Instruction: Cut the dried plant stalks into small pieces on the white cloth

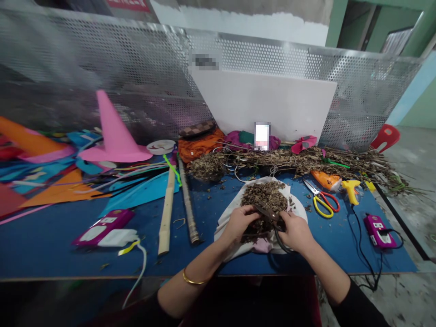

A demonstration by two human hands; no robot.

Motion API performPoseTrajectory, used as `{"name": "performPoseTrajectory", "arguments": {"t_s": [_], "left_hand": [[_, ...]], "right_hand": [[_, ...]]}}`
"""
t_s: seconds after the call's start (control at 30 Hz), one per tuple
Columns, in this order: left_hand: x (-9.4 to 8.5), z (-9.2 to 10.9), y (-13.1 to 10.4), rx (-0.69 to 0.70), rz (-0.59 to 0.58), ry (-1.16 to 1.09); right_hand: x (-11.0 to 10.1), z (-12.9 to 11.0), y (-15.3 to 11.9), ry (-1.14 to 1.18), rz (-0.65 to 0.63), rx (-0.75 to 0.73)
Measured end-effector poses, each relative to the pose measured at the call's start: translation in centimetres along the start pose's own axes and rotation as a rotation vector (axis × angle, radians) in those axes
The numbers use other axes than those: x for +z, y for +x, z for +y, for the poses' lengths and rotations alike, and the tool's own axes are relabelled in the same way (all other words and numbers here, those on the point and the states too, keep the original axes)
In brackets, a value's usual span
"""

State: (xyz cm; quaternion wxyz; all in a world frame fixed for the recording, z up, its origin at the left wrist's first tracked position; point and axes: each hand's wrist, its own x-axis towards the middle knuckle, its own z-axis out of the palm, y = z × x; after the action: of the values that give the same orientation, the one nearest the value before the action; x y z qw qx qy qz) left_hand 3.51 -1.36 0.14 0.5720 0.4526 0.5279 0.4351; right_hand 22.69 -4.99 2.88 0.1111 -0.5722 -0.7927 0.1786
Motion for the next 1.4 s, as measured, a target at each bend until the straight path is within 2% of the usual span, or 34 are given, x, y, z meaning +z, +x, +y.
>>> {"name": "performPoseTrajectory", "arguments": {"t_s": [0.13, 0.37, 0.57, 0.77, 0.9, 1.07, 1.2, 1.4], "left_hand": [[-0.2, 0.2, 0.0, 0.003, 0.014, -0.005], [-0.9, 0.2, 0.1, -0.105, 0.017, -0.207], [-0.5, 0.0, 0.0, -0.058, -0.006, -0.289], [0.0, 0.2, -0.3, -0.085, -0.005, -0.253], [-0.2, 0.6, -0.4, -0.048, -0.005, -0.213], [-0.4, 0.5, -0.3, -0.076, -0.004, -0.221], [-0.4, 0.5, -0.1, -0.087, 0.012, -0.202], [-0.3, 0.5, 0.2, -0.062, -0.033, -0.151]], "right_hand": [[0.3, 0.5, 0.0, 0.071, -0.024, -0.026], [0.5, 1.4, -0.7, 0.122, 0.081, 0.068], [-0.2, 0.8, -1.3, 0.115, 0.030, 0.032], [0.0, 0.0, -1.0, 0.060, 0.026, 0.024], [0.4, 0.1, -0.8, 0.077, 0.003, 0.010], [0.9, 0.5, -0.7, 0.079, -0.026, -0.004], [0.6, 0.2, -0.6, 0.043, -0.029, -0.011], [0.3, -0.3, 0.1, -0.024, -0.019, 0.011]]}}
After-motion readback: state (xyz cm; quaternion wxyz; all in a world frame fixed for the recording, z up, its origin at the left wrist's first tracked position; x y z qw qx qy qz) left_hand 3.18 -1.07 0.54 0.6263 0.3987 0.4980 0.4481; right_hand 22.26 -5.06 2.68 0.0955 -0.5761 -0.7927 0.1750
